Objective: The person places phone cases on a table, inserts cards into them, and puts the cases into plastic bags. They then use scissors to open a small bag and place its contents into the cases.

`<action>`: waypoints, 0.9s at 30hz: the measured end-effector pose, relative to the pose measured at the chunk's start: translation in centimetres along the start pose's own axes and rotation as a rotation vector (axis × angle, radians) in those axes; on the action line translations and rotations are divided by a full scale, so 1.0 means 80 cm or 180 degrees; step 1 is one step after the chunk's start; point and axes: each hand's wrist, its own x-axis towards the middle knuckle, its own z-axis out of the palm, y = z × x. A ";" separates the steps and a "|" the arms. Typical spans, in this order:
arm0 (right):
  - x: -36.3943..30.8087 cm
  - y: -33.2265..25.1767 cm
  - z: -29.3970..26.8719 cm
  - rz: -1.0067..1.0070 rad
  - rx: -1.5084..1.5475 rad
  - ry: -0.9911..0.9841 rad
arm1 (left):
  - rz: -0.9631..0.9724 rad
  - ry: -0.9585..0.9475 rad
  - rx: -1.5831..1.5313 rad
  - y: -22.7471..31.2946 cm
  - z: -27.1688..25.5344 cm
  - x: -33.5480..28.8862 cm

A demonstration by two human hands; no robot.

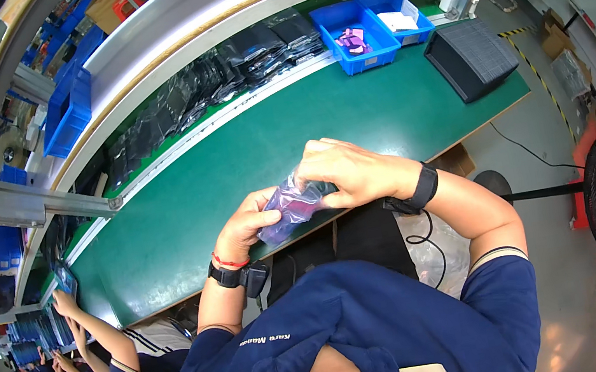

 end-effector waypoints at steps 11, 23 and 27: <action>-0.038 0.053 0.072 0.0870 0.2295 0.0607 | -0.1508 -0.0081 0.0527 0.078 0.010 0.013; -0.063 0.071 0.095 0.0666 0.4665 0.1964 | -0.2476 0.0185 0.1480 0.157 0.055 0.081; -0.064 0.062 0.088 0.0789 0.3971 0.1620 | -0.2169 -0.0039 0.1409 0.139 0.056 0.079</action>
